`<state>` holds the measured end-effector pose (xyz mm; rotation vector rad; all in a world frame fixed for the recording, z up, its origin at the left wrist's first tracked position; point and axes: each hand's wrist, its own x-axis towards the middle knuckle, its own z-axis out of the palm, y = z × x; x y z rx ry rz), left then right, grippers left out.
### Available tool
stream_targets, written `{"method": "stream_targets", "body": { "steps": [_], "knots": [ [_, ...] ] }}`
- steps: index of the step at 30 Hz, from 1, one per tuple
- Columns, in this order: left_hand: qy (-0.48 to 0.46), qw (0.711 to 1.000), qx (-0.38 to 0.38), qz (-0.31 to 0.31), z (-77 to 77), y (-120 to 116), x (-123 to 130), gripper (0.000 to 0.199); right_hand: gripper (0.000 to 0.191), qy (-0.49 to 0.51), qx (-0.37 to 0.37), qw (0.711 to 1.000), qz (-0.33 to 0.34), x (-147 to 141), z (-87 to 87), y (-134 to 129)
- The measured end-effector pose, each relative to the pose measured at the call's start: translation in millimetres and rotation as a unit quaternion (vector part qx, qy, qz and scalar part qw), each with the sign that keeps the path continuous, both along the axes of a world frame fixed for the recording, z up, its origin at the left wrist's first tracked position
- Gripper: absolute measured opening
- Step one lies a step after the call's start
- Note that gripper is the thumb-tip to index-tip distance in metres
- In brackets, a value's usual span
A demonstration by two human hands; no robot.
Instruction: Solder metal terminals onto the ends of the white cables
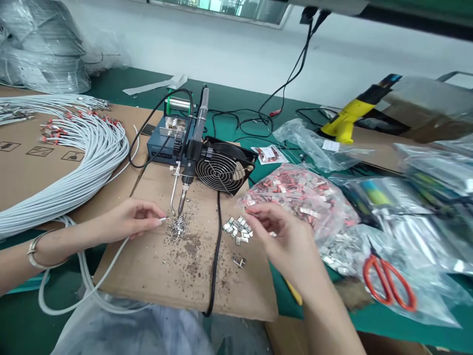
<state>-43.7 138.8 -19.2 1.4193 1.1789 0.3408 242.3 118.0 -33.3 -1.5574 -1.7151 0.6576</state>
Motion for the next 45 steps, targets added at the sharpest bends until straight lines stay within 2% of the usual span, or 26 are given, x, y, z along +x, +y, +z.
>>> {"method": "stream_targets", "body": {
  "steps": [1,3,6,10,13,18,24,34,38,45],
  "knots": [
    [-0.008,1.0,-0.005,-0.007,-1.8,3,4,0.024,0.025,0.06,-0.013,0.998,0.035,-13,0.1,-4],
    [-0.024,1.0,-0.012,-0.012,-5.1,5,9,0.025,0.024,0.144,-0.085,0.982,0.091,-39,-1.1,-9],
    [-0.052,0.998,-0.027,-0.012,-7.5,5,11,0.025,0.026,0.253,-0.214,0.934,0.137,-72,-6.6,-5],
    [-0.056,0.995,-0.079,0.004,-7.2,6,10,0.027,0.036,0.378,-0.316,0.863,0.109,-90,-16.4,6],
    [-0.066,0.994,-0.088,0.008,-7.7,8,11,0.027,0.035,0.417,-0.329,0.841,0.105,-91,-20.6,9],
    [-0.103,0.991,-0.088,-0.016,-10.3,11,12,0.024,0.027,0.429,-0.293,0.847,0.117,-89,-22.8,9],
    [-0.078,0.993,-0.087,-0.02,-11.9,13,10,0.026,0.018,0.427,-0.271,0.853,0.129,-89,-24.7,7],
    [-0.098,0.992,-0.08,-0.016,-10.5,13,11,0.024,0.017,0.435,-0.277,0.848,0.12,-87,-20.7,5],
    [-0.093,0.993,-0.068,-0.019,-11.3,13,12,0.024,0.017,0.427,-0.274,0.855,0.107,-88,-20.6,6],
    [-0.101,0.99,-0.09,-0.027,-4.3,14,11,0.023,0.016,0.426,-0.273,0.855,0.112,-88,-18.9,6]
  ]
}}
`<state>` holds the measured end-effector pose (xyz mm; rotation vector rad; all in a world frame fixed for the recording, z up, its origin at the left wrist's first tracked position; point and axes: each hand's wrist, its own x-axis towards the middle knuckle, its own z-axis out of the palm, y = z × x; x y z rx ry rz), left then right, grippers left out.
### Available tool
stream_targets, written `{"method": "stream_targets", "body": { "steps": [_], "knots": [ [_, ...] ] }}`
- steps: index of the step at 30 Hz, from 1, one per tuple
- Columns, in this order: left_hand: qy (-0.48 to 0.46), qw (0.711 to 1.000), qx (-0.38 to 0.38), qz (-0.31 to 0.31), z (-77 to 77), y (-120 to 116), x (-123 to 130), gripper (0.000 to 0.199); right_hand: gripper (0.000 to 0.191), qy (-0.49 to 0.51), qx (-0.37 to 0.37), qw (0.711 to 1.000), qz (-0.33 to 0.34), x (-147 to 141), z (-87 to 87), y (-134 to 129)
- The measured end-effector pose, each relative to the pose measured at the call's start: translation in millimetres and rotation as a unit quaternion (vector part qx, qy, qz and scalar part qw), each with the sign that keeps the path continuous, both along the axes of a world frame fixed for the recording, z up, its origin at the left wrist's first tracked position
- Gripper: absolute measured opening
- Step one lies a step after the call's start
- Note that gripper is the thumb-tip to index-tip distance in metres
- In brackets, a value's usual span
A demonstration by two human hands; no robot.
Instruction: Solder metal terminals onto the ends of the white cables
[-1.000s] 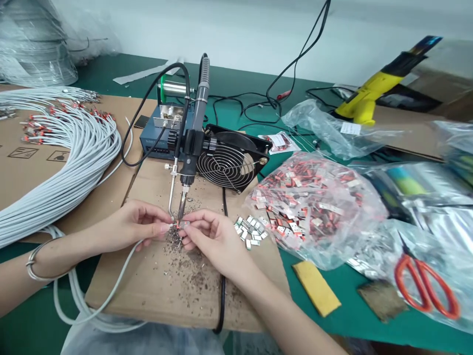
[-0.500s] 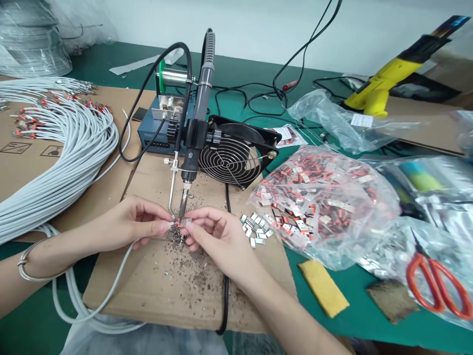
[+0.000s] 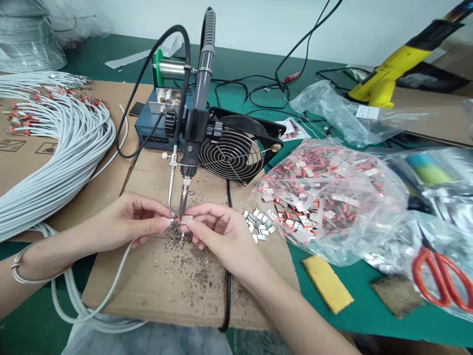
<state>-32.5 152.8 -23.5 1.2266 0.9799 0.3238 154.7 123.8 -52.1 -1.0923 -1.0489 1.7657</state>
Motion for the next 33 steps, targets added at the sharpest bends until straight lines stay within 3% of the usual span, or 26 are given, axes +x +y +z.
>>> {"method": "stream_targets", "body": {
  "steps": [33],
  "knots": [
    [0.021,1.0,0.006,-0.016,-2.2,1.1,-1.8,0.023,0.013,0.017,-0.004,1.0,0.001,1.0,0.2,0.8]
  ]
}}
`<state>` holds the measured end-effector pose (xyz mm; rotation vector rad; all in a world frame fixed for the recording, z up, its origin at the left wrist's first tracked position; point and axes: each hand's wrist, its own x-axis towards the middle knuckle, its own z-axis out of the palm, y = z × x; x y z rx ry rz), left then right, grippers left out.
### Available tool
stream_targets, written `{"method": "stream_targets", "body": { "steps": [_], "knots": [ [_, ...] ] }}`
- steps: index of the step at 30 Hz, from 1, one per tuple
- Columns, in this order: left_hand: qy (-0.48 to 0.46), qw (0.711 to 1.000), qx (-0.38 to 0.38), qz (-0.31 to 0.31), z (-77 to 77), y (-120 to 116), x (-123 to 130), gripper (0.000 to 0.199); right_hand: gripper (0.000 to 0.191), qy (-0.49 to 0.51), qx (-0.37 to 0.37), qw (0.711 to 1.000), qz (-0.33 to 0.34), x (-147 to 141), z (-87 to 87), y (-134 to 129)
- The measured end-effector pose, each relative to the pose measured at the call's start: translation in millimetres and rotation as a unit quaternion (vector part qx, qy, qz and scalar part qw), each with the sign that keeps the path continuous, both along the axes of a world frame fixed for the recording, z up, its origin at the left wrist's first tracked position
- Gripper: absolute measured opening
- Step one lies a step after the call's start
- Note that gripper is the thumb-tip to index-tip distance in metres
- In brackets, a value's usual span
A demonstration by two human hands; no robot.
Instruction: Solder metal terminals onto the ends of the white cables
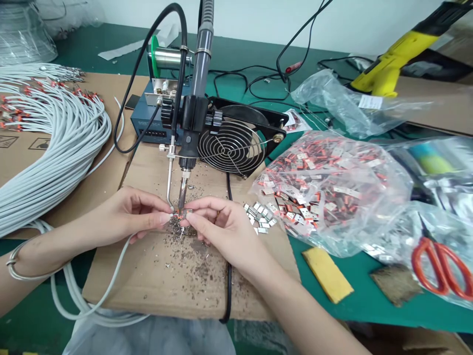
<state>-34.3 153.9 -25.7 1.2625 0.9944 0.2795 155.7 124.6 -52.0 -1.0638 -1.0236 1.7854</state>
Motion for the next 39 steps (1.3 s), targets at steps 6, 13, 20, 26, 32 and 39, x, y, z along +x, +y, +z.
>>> {"method": "stream_targets", "body": {
  "steps": [6,13,20,26,32,39],
  "knots": [
    [-0.008,1.0,-0.004,0.007,3.2,-1.3,1.1,0.023,0.014,0.008,0.002,1.0,0.002,2.2,-2.0,0.3],
    [-0.005,1.0,-0.007,0.007,5.5,-0.8,2.5,0.022,0.013,0.003,0.005,1.0,0.005,2.3,0.0,0.3],
    [0.021,1.0,0.013,-0.01,-0.2,0.2,0.1,0.028,0.015,-0.009,0.003,1.0,-0.017,-2.1,0.8,-0.2],
    [0.024,0.999,0.016,-0.015,0.7,0.7,-0.1,0.028,0.014,-0.009,0.004,1.0,-0.014,-2.8,1.3,-0.9],
    [0.025,1.0,0.01,-0.009,0.6,-0.3,-0.3,0.028,0.012,-0.006,0.003,1.0,-0.004,-2.4,1.8,0.4],
    [0.036,0.999,-0.003,-0.019,2.0,0.0,0.7,0.026,0.012,-0.012,0.005,1.0,-0.025,-3.7,0.8,0.2]
  ]
}}
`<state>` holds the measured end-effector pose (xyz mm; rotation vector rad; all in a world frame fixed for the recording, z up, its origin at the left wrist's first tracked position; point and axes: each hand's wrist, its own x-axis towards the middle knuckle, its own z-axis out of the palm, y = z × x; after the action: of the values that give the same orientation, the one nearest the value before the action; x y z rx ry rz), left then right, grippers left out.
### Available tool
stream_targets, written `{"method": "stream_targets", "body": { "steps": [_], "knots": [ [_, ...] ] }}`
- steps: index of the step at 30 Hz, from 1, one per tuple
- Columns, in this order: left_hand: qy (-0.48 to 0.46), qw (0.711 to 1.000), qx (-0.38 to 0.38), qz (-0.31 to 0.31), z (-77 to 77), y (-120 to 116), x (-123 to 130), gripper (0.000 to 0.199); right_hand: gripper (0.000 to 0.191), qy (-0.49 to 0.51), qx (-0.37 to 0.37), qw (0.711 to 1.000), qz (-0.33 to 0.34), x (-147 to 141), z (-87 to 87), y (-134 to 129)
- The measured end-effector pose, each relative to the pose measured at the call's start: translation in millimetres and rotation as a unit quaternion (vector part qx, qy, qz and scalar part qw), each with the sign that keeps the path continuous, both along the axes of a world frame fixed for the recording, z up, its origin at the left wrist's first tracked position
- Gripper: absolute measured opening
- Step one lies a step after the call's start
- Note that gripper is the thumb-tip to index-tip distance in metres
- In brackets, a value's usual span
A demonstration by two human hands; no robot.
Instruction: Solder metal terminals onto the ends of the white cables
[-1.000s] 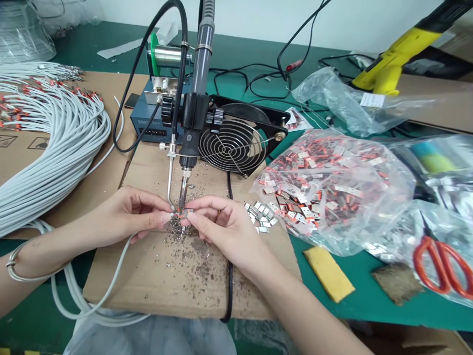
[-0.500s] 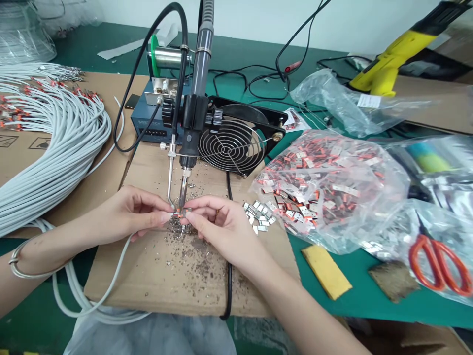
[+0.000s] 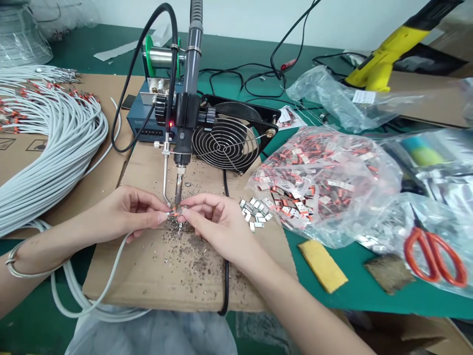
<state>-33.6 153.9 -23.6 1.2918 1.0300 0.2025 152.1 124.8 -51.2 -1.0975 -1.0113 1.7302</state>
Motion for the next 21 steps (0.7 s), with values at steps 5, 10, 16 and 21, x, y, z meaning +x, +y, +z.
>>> {"method": "stream_targets", "body": {
  "steps": [5,10,16,21],
  "knots": [
    [0.011,1.0,-0.005,0.024,1.5,-0.6,1.3,0.022,0.012,-0.008,0.003,1.0,0.013,1.5,1.3,-0.5],
    [0.007,0.999,-0.01,0.042,3.7,-1.7,3.0,0.019,0.014,-0.006,-0.001,1.0,0.023,2.8,1.1,-0.2],
    [0.003,0.999,-0.016,0.047,5.4,-2.2,4.8,0.019,0.014,-0.005,0.005,0.999,0.035,3.6,0.0,-0.5],
    [-0.006,0.999,-0.022,0.045,4.2,-2.8,4.2,0.019,0.016,0.002,-0.004,0.999,0.034,6.0,-2.5,-0.1]
  ]
}}
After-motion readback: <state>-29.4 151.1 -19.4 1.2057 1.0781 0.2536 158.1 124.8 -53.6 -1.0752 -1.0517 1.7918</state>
